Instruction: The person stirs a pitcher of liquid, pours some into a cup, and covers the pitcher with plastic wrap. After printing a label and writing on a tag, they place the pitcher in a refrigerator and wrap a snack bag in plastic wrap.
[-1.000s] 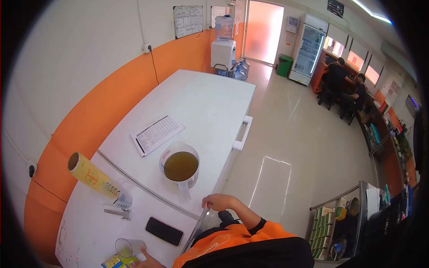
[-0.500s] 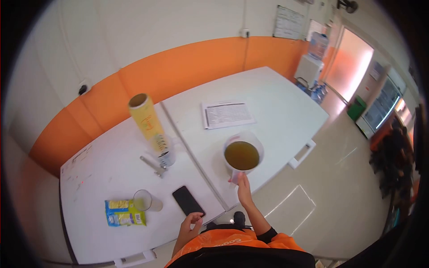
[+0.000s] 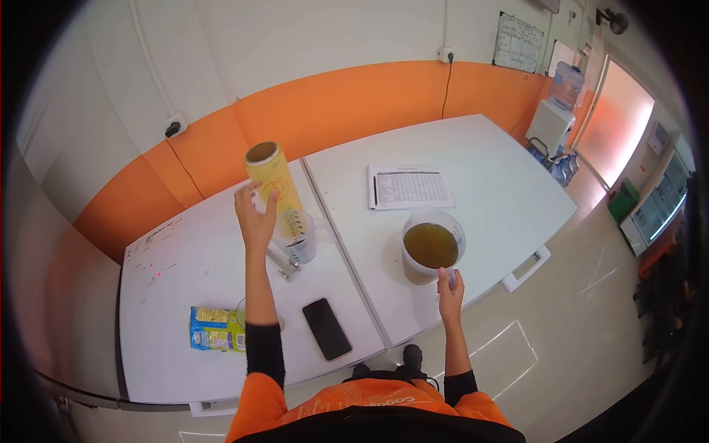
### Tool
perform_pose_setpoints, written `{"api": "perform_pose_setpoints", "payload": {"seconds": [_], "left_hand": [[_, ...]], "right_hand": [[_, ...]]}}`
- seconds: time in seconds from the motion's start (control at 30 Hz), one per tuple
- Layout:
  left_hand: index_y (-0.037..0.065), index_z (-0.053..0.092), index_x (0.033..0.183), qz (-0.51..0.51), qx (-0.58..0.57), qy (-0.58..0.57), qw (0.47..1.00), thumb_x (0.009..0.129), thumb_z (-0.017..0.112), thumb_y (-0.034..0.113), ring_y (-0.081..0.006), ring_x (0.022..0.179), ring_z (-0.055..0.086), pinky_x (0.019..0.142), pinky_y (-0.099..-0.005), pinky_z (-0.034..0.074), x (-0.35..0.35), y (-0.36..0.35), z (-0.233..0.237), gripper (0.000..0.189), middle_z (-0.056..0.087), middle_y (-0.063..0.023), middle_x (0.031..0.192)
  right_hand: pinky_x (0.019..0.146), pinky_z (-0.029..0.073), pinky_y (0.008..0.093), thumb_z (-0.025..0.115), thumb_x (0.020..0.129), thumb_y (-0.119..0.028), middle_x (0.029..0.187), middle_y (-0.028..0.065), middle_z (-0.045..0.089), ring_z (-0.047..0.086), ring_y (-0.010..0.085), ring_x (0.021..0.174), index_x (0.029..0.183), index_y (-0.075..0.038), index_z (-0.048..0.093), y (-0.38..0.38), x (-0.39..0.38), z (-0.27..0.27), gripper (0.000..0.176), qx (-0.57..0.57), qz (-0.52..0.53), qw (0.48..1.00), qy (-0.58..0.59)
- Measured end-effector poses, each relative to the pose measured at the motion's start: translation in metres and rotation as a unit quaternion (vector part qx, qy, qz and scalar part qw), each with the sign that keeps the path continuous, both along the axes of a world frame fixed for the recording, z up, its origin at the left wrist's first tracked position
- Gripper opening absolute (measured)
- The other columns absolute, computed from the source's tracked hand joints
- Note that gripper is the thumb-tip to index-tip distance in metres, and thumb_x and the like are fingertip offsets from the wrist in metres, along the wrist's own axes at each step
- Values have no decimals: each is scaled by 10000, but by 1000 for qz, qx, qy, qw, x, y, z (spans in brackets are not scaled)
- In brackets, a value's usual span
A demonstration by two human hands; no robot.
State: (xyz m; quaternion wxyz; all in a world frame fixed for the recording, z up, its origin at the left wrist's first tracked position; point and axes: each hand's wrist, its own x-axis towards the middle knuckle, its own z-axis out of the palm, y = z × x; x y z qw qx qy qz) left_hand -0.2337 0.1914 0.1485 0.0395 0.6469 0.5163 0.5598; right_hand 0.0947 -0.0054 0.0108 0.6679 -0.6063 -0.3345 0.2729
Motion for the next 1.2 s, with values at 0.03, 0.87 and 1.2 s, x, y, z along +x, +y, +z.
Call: {"api": "perform_pose_setpoints", "payload": {"seconds": [0.03,0.87,1.2], "left_hand": [[31,542,1067,34,22,63,997,770,672,247,-267,988,491,867,-382,403,5,26,2,390,524,-116,1051],[2,667,937,313,1,204,928,681,708,397,-303,776,639,694,-376,488,31,185,45,473,661,-173,850],[21,670,993,272,32,114,955,755,622,533,-185,569,586,570,-308,451,83,105,200,567,615,-113,614]], "right_hand": [[484,287,211,602,871,-352,604,-39,414,360,41,549,756,-68,484,2,11,-3,328,-7,12,1000,-12],[600,381,226,710,783,-227,701,-2,556,463,66,661,829,-3,604,46,108,-3,252,17,181,983,16],[570,353,209,694,795,-223,687,-50,505,427,36,639,800,-36,589,105,173,-6,214,4,347,938,-29]]}}
